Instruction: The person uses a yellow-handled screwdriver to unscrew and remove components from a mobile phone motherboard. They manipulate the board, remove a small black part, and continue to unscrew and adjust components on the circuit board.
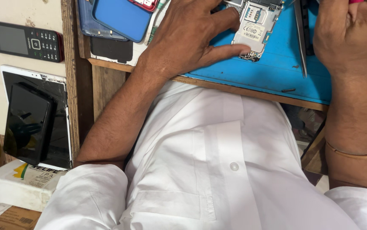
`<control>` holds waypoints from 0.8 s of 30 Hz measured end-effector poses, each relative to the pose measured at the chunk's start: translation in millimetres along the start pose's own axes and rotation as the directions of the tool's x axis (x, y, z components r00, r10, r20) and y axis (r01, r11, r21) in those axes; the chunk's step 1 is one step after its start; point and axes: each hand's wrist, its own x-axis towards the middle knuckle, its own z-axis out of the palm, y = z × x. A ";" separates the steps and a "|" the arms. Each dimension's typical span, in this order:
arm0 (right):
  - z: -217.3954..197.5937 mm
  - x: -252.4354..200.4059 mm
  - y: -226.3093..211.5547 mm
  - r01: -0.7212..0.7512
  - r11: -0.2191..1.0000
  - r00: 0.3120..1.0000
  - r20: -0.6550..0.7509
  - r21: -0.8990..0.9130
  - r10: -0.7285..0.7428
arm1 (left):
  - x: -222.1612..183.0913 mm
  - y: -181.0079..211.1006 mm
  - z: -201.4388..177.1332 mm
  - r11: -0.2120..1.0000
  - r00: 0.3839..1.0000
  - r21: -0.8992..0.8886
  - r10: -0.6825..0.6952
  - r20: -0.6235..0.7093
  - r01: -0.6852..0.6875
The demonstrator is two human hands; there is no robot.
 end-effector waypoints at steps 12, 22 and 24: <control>2.2 8.1 -21.2 0.025 0.999 0.999 -0.046 -0.024 -0.026 | 4.1 7.1 -3.0 0.992 0.983 0.037 -0.117 -0.140 0.123; 4.0 5.9 -17.1 0.052 0.998 0.995 -0.082 -0.019 -0.053 | 0.7 2.2 7.2 0.969 0.971 0.165 -0.154 -0.182 0.184; 2.7 10.2 -15.0 0.083 0.997 0.993 -0.083 -0.003 -0.083 | 3.7 4.7 2.7 0.975 0.975 0.169 -0.113 -0.194 0.147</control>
